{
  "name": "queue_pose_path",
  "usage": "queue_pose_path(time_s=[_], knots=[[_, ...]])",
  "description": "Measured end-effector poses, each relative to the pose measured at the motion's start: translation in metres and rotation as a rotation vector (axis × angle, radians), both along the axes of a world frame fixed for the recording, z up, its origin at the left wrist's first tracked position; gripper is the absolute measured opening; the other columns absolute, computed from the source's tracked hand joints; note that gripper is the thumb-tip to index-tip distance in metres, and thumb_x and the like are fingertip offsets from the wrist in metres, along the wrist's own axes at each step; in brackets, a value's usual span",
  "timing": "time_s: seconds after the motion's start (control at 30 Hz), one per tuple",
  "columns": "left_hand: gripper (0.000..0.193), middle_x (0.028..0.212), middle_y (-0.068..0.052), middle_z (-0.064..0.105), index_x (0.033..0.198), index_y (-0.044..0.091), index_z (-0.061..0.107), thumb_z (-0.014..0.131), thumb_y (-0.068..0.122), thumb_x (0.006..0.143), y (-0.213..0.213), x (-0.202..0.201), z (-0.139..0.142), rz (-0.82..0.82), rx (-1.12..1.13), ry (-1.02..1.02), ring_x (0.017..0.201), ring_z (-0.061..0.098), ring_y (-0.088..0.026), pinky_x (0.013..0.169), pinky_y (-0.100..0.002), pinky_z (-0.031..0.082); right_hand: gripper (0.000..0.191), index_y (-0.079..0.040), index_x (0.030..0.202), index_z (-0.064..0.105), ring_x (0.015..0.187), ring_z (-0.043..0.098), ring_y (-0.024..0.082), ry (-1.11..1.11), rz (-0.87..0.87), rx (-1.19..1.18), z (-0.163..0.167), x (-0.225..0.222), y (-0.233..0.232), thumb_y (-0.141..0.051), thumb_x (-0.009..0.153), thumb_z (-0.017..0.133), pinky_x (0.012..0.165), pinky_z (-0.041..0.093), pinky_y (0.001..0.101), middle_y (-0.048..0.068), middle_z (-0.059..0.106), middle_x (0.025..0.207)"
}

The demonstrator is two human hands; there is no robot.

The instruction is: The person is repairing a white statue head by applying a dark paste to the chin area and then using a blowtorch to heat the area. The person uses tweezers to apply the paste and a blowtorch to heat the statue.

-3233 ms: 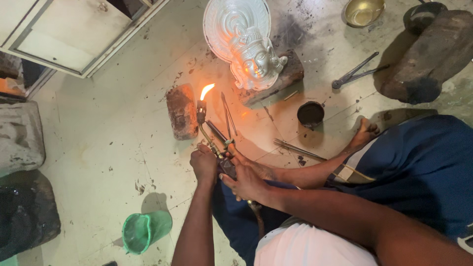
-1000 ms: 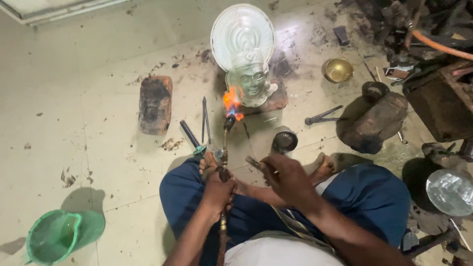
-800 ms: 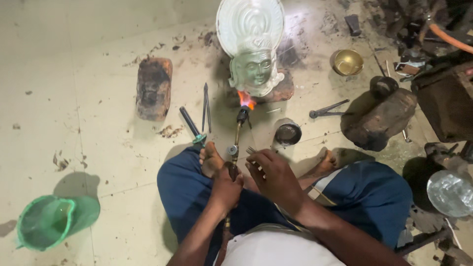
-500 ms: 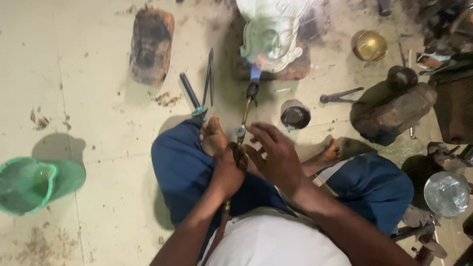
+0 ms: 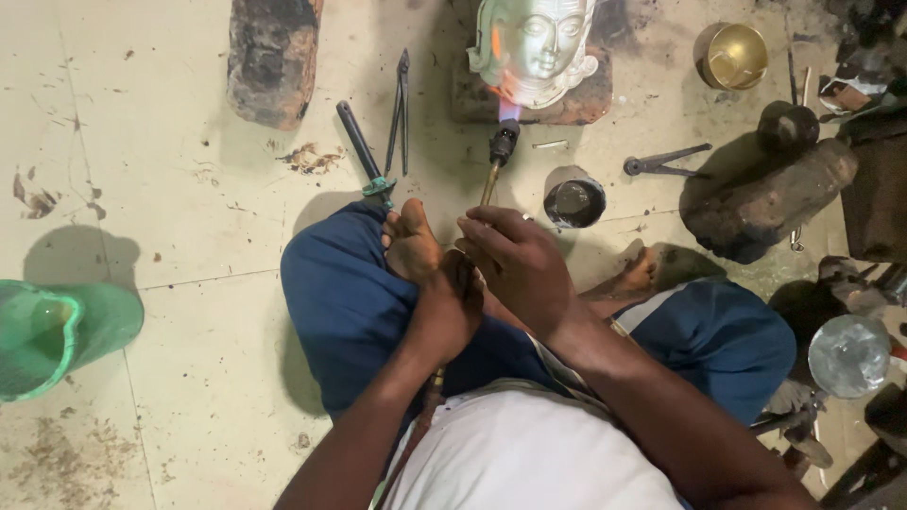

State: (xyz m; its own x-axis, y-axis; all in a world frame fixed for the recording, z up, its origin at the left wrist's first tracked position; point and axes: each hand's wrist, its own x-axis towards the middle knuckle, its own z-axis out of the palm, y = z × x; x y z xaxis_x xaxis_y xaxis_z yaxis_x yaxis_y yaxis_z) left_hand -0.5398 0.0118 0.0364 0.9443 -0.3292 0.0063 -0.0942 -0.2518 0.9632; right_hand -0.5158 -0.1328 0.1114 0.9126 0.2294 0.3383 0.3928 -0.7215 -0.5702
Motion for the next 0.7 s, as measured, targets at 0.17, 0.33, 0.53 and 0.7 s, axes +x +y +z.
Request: queue_pose_path(time_s=[0.17,0.33,0.53,0.7], knots=[[0.023,0.104,-0.025,0.064,0.112,-0.003,0.057,0.054,-0.005,0.089,0.0,0.0,0.001,0.003,-0.087,-0.063,0.098,0.067,-0.044,0.082,-0.047,0.054,0.037,-0.004,0.121,0.071,0.097,0.071,0.031,0.033,0.012,0.03,-0.002,0.003,-0.001,-0.006,0.085,0.079,0.083,0.059,0.0383,0.014,0.071,0.114],[0.019,0.094,-0.026,0.062,0.108,-0.004,0.053,0.059,-0.001,0.09,-0.002,-0.002,-0.003,0.031,0.063,0.093,0.091,0.065,-0.046,0.076,-0.049,0.053,0.034,-0.007,0.121,0.073,0.096,0.071,0.028,0.017,0.019,0.022,-0.012,0.004,-0.003,-0.006,0.087,0.081,0.084,0.059,0.0366,0.01,0.072,0.112],[0.018,0.092,-0.027,0.063,0.108,-0.003,0.052,0.059,0.001,0.092,-0.001,-0.002,-0.001,0.019,0.074,0.155,0.092,0.065,-0.047,0.076,-0.05,0.053,0.034,-0.006,0.122,0.072,0.097,0.071,0.027,0.032,0.048,0.029,-0.015,0.006,-0.007,-0.007,0.089,0.08,0.084,0.059,0.0367,0.011,0.072,0.113],[0.022,0.097,-0.029,0.062,0.113,-0.004,0.052,0.06,0.002,0.093,-0.001,-0.002,0.004,0.032,0.074,0.097,0.093,0.064,-0.049,0.076,-0.052,0.052,0.039,-0.004,0.123,0.071,0.096,0.071,0.028,0.026,0.045,0.0,-0.011,0.005,-0.005,-0.008,0.086,0.082,0.082,0.059,0.0369,0.012,0.071,0.112]])
